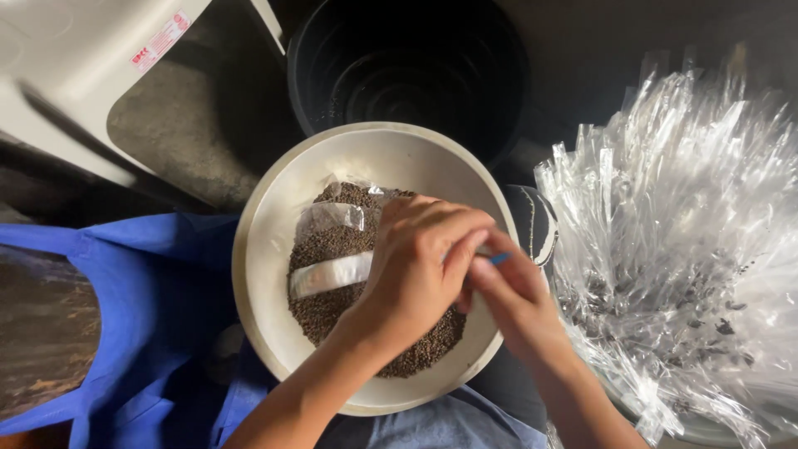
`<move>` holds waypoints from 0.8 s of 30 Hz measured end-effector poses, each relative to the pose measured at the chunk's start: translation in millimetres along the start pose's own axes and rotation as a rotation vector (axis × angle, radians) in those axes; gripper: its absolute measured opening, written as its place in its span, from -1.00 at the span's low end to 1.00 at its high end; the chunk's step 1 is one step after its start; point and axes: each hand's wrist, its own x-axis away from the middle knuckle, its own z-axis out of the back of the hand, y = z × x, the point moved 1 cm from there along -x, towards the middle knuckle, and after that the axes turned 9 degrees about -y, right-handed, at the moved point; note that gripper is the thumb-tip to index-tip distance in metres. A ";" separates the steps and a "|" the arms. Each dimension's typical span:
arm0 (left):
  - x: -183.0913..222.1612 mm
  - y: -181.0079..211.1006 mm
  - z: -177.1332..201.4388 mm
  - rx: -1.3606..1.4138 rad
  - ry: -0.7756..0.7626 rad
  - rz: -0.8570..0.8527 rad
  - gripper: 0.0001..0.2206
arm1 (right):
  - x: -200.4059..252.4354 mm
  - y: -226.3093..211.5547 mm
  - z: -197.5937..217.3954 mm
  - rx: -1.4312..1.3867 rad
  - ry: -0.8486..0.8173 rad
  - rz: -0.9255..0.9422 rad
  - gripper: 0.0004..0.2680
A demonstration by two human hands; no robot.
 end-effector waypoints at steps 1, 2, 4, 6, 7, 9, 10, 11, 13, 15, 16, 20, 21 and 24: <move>1.7 15.1 17.2 -0.002 0.001 0.007 -0.92 | -2.8 8.2 2.7 -0.003 -0.005 -0.004 -0.75; 3.3 30.0 34.1 0.179 -0.025 -0.009 -0.92 | -5.9 16.8 5.1 0.019 -0.022 -0.028 -0.77; 5.5 54.0 69.2 0.357 -0.044 -0.023 -0.93 | -15.4 32.2 14.0 0.040 -0.046 -0.051 -0.78; 8.9 74.2 103.2 0.503 -0.078 -0.021 -0.96 | -24.4 46.7 27.3 0.114 -0.100 -0.118 -0.83; 11.8 75.2 106.9 0.501 -0.071 -0.016 -0.96 | -26.0 54.8 32.1 0.114 -0.108 -0.122 -0.83; 16.3 77.1 113.7 0.518 -0.045 0.039 -0.93 | -29.0 70.5 42.7 0.192 -0.157 -0.183 -0.87; 18.0 77.6 114.8 0.518 -0.042 0.040 -0.93 | -28.1 79.4 44.0 0.193 -0.159 -0.185 -0.87; 19.2 77.9 115.7 0.532 -0.029 0.075 -0.91 | -26.9 88.4 45.7 0.233 -0.178 -0.213 -0.89; 26.7 67.1 104.4 0.546 -0.015 0.111 -0.88 | -23.7 105.8 51.1 0.272 -0.198 -0.242 -0.91; 39.1 43.8 80.2 0.592 -0.015 0.170 -0.79 | -20.6 124.0 57.8 0.347 -0.237 -0.297 -0.91; 48.1 34.6 67.4 0.591 -0.017 0.171 -0.79 | -23.0 100.4 50.0 0.345 -0.236 -0.297 -0.91; 73.3 8.6 20.4 0.552 -0.034 0.277 -0.83 | -14.2 2.8 29.3 -0.050 0.052 -0.232 -0.76; 78.4 6.0 10.7 0.507 -0.035 0.299 -0.82 | -8.5 -22.7 24.4 0.050 0.096 -0.149 -0.75; 66.5 14.0 2.2 0.600 -0.005 0.263 -0.71 | -4.9 -58.8 17.0 0.719 -0.298 0.100 -0.80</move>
